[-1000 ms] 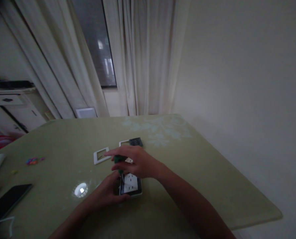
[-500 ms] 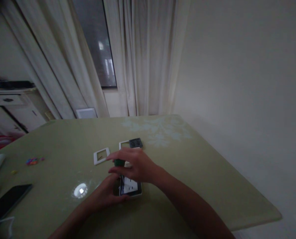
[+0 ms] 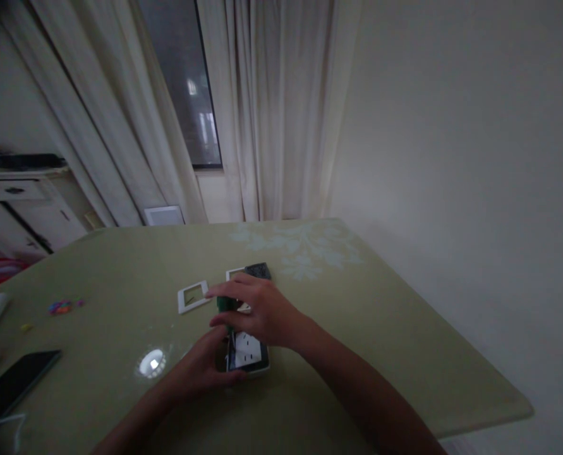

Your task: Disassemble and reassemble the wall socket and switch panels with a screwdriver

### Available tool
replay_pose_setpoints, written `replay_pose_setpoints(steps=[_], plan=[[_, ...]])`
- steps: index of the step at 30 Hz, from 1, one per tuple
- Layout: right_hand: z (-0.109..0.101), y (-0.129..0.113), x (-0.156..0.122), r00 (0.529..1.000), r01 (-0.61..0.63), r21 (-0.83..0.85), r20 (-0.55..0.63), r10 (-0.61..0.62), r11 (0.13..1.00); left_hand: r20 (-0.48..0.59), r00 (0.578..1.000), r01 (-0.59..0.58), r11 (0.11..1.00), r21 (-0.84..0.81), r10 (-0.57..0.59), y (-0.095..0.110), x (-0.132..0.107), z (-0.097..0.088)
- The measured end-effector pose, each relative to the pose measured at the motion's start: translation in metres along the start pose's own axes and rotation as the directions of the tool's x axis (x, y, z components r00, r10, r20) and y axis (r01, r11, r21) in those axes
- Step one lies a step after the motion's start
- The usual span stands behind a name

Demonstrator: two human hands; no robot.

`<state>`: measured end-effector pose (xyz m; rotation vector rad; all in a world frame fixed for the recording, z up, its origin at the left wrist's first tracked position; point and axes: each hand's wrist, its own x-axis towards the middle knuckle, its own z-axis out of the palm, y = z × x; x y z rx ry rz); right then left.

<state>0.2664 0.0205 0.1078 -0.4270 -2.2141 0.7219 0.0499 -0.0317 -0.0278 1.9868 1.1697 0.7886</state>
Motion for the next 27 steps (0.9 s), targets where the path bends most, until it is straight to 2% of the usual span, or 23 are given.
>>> replay_pose_setpoints(steps=[3,5,7,11,13,15,17,19,21,25,27], plan=[[-0.009,0.0,0.002,0.989,-0.002,0.123,0.146,-0.017,0.992,0.015,1.0,-0.018,1.0,-0.016,0.019,-0.003,0.0,0.001],[-0.012,0.003,0.003,0.983,0.01,0.229,0.174,-0.052,0.973,0.015,1.0,-0.019,1.0,-0.023,0.019,-0.004,0.0,0.001],[-0.011,0.007,0.004,0.99,0.035,0.237,0.122,-0.066,0.971,0.015,1.0,-0.013,1.0,-0.018,0.014,-0.003,0.0,0.001],[-0.002,0.005,0.003,0.997,0.061,0.056,-0.057,-0.057,0.997,0.005,1.0,-0.011,1.0,-0.006,0.011,-0.001,0.0,0.001],[-0.002,0.0,0.002,0.997,0.038,0.007,-0.064,-0.037,0.999,0.001,1.0,-0.012,1.0,-0.004,0.012,-0.001,0.001,0.001],[-0.007,-0.003,0.003,1.0,0.015,0.008,0.024,-0.016,1.0,0.002,1.0,-0.008,1.0,-0.001,0.008,-0.003,0.0,0.001],[-0.013,-0.003,0.003,0.99,0.002,0.081,0.137,-0.013,0.997,0.005,1.0,-0.005,1.0,0.0,0.005,-0.005,0.0,0.002],[-0.017,0.001,0.003,0.983,0.0,0.17,0.183,-0.032,0.985,0.012,1.0,-0.007,1.0,0.002,0.007,-0.007,0.0,0.002],[-0.017,0.004,0.003,0.99,0.017,0.183,0.135,-0.043,0.983,0.019,1.0,-0.013,1.0,0.012,0.013,-0.008,0.0,0.002],[-0.009,0.003,0.001,0.999,0.016,0.029,-0.03,-0.015,0.999,0.023,1.0,-0.018,1.0,0.016,0.018,-0.003,0.001,0.001],[-0.008,-0.001,0.0,1.0,0.003,-0.015,-0.015,-0.004,1.0,0.024,1.0,-0.008,1.0,0.01,0.008,-0.001,0.001,0.001]])
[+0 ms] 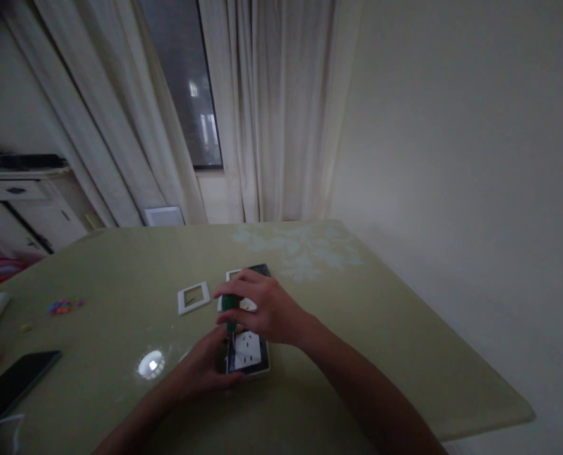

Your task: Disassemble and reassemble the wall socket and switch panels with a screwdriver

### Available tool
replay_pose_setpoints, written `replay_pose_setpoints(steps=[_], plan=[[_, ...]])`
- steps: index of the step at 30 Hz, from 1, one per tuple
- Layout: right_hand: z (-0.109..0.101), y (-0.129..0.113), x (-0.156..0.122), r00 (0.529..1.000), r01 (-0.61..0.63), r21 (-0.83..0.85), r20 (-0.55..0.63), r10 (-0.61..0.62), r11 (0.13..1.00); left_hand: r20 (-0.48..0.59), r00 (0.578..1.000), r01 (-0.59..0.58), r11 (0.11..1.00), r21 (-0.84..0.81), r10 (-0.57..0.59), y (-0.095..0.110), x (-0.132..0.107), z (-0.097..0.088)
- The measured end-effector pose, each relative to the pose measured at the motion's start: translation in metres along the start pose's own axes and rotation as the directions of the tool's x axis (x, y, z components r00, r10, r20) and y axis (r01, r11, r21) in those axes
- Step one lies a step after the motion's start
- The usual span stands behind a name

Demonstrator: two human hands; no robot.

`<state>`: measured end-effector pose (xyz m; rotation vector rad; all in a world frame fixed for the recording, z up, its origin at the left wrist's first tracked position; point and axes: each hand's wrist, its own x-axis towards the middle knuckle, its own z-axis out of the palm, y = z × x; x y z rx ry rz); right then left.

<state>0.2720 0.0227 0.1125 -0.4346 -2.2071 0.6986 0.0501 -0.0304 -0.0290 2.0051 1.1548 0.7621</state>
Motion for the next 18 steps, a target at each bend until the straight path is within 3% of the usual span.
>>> replay_pose_setpoints(steps=[5,12,18], plan=[[-0.006,-0.005,0.003,0.979,0.043,0.111,0.192,-0.063,0.993,-0.002,1.0,0.001,1.0,-0.001,-0.001,0.002,-0.001,0.0],[0.003,-0.014,0.001,0.997,0.002,-0.024,0.077,0.0,1.0,-0.038,0.999,0.011,1.0,0.017,-0.01,0.006,0.0,0.001],[-0.01,-0.015,0.002,0.969,-0.022,0.101,0.246,-0.003,0.995,-0.031,0.999,-0.015,1.0,0.003,0.016,0.005,0.0,0.0]])
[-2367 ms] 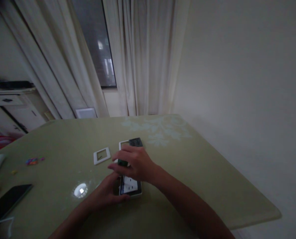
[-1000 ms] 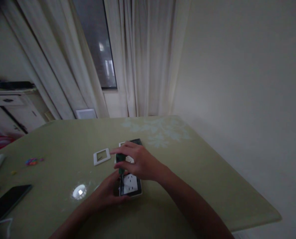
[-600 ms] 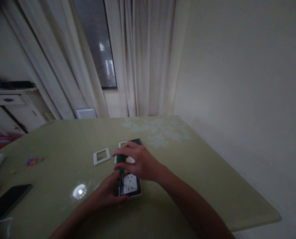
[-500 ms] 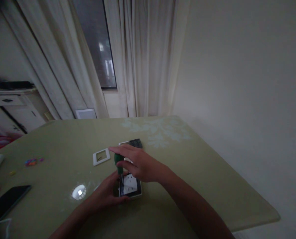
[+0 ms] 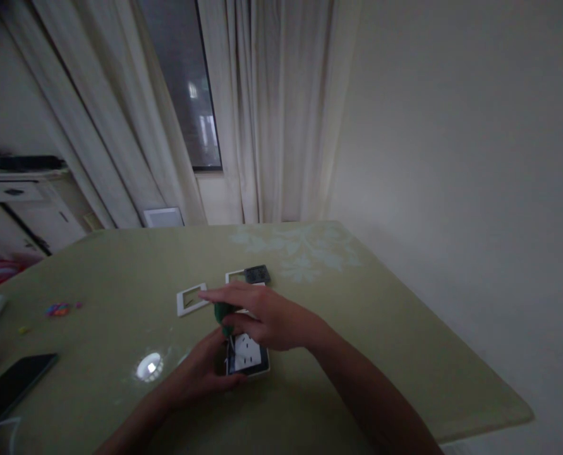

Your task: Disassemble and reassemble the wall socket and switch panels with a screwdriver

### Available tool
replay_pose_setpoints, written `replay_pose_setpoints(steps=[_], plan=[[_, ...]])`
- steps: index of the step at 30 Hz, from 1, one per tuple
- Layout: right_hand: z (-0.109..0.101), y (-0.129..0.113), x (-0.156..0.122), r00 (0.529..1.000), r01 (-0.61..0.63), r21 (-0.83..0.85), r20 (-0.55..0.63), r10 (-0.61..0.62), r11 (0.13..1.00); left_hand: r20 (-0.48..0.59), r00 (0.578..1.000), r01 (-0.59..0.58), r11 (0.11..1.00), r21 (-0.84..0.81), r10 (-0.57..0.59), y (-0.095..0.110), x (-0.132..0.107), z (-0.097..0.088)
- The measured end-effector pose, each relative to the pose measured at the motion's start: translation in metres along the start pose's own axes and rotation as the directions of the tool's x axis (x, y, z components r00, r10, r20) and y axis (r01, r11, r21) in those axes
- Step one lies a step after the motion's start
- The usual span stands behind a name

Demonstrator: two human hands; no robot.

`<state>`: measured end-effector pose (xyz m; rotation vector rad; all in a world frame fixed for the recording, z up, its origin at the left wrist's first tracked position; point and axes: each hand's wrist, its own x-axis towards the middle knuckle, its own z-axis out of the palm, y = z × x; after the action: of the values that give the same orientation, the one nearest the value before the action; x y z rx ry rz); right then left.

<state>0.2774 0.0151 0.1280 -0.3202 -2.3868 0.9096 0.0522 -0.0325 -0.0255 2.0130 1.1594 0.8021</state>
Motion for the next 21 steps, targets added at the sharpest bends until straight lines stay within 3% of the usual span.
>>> replay_pose_setpoints(steps=[7,21], plan=[[-0.004,0.014,0.001,0.995,0.003,0.068,-0.1,0.004,0.998,0.046,0.998,0.03,1.0,0.004,-0.03,0.0,0.0,0.0],[0.0,0.009,0.001,0.991,-0.006,0.004,-0.132,0.006,1.0,0.025,1.0,0.018,1.0,0.009,-0.018,-0.001,0.0,0.0]])
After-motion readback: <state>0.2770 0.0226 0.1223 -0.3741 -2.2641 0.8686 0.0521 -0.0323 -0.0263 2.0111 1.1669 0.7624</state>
